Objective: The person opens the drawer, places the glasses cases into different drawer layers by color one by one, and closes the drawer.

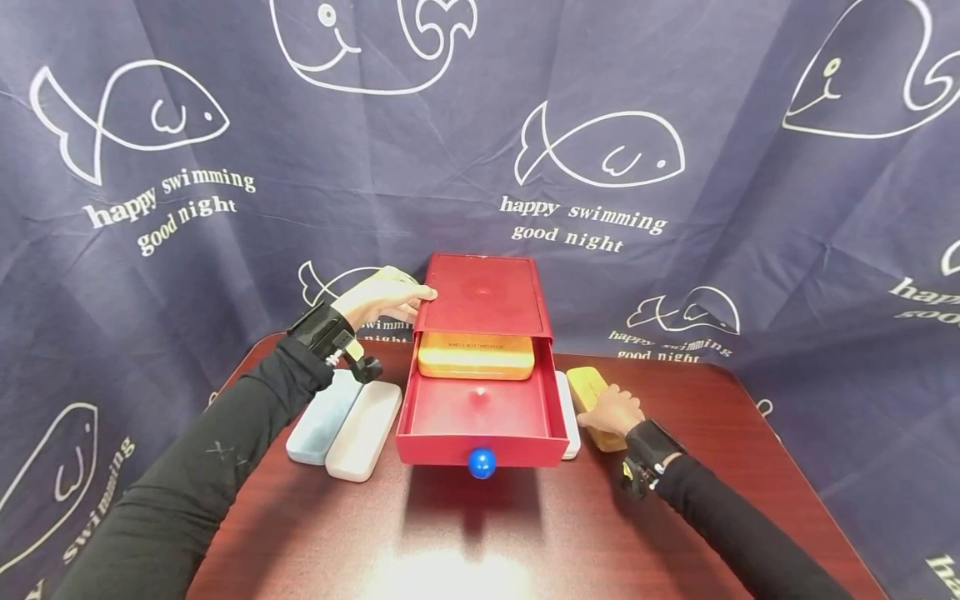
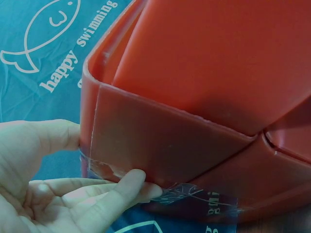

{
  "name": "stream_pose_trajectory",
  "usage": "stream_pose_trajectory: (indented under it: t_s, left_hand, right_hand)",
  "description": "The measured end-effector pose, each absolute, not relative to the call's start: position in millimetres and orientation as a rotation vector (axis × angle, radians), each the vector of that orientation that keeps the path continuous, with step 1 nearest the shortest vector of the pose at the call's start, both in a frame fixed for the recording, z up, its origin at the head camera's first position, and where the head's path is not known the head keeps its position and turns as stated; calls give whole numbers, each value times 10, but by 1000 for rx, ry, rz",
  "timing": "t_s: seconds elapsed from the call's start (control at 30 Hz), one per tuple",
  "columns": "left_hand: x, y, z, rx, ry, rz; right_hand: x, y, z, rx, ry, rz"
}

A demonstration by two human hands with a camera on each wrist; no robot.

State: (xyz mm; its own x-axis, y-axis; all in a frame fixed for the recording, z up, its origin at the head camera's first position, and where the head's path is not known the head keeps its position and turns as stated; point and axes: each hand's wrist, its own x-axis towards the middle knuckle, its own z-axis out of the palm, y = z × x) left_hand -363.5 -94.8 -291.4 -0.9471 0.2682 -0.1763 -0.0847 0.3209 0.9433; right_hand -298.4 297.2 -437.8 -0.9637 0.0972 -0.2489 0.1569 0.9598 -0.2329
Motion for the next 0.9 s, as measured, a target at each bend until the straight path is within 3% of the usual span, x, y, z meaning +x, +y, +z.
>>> stream_pose_trajectory:
  t_s: [0.9]
  left_hand:
    - [-3614, -953, -2898, 187, 2297, 1648]
  right_hand:
    - [-3104, 3225, -3893, 17, 2705, -435]
